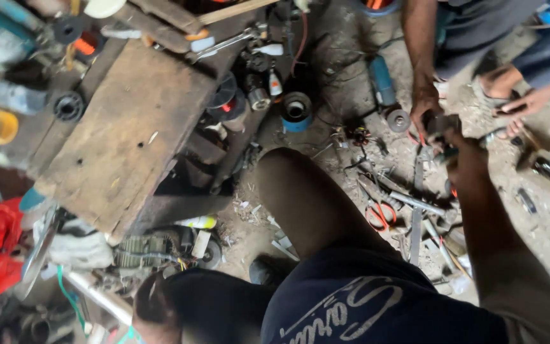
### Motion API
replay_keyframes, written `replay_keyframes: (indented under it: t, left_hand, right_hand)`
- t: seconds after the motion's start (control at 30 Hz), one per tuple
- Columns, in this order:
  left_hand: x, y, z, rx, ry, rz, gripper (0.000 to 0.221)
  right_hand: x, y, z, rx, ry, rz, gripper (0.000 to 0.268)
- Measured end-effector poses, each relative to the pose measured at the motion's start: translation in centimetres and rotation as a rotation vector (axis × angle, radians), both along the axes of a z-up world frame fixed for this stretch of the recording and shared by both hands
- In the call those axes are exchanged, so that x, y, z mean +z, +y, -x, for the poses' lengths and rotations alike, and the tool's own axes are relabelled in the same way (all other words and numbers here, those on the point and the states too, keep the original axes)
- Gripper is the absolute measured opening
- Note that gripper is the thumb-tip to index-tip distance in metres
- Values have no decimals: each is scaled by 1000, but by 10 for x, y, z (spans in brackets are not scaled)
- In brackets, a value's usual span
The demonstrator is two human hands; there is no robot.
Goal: Disassembling a motor stator by removing copper wire windings using pliers in a workshop environment.
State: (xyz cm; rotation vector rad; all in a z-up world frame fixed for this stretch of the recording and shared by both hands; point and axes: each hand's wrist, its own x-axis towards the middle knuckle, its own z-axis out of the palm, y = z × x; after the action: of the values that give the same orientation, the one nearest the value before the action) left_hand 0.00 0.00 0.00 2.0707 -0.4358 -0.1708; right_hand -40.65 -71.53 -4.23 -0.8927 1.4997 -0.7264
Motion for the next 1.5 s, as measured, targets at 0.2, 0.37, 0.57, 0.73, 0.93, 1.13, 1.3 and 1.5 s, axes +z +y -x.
replay_keyframes:
  t: [0.2,0.37,0.57,0.73,0.93,1.13,1.3,1.5]
  left_hand:
    - [151,-240,63,-58,108,-66,40]
    - [130,-325,91,-537,384,739,103]
    - [139,-315,54,-16,94,1010,77]
    - [157,-252,-11,-27,-376,814,91]
    - [191,-242,-81,-114,-812,250,84]
    - [181,-258,-111,-307,-754,104,76]
    - [183,-258,-112,-315,-605,53,87]
    - [179,-259,-113,-270,-641,-119,101]
  right_hand:
    - [72,105,-91,376,-460,137,35]
    - [133,173,-217,975,-424,993,21]
    - [168,212,-285,1353,-445,1039,18]
    - [143,186,-272,1746,153,798,39]
    - [154,189,-275,1863,250,562,39]
    - [198,210,-302,1642,-215,525,21]
    - [200,206,-334,1640,-472,275,28]
    - [218,199,-375,1999,-344,277,22]
